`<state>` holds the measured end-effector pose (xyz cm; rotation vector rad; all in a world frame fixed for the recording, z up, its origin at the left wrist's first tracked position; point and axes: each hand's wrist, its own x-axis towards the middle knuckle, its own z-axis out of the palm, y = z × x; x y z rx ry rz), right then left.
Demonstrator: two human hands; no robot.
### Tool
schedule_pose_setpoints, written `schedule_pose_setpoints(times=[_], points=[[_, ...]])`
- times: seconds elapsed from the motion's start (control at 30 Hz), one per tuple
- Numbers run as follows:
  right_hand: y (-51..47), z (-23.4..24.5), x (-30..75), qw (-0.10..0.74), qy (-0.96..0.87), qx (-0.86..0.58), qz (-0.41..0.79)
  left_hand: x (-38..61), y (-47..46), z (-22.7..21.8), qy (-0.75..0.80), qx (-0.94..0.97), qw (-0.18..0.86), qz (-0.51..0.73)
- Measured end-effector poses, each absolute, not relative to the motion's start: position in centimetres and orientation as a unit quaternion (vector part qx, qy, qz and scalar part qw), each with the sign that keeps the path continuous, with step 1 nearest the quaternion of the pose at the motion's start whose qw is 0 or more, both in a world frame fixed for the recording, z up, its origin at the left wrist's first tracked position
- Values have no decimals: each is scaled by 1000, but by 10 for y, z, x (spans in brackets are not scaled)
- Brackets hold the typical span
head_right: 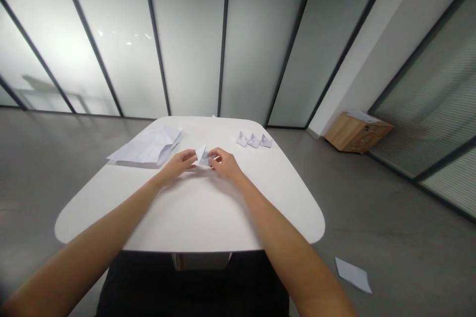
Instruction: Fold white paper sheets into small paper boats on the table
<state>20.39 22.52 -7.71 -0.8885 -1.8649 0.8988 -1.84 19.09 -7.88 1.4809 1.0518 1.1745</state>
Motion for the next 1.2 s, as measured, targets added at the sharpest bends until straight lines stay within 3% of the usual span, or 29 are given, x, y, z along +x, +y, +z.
schedule_pose_setpoints(times=[0.2, 0.63, 0.73, 0.97, 1.2], points=[[225, -80, 199, 454, -722, -372, 367, -16, 191, -80, 422, 603, 471, 486], [218, -77, 183, 504, -527, -357, 584, -11, 193, -87, 370, 571, 498, 537], [218, -81, 183, 488, -549, -355, 578, -11, 194, -89, 400, 607, 441, 526], [220, -86, 183, 463, -620, -378, 508, -13, 188, -86, 440, 742, 161, 479], [209, -74, 187, 458, -560, -326, 608, -14, 182, -82, 453, 745, 163, 463]])
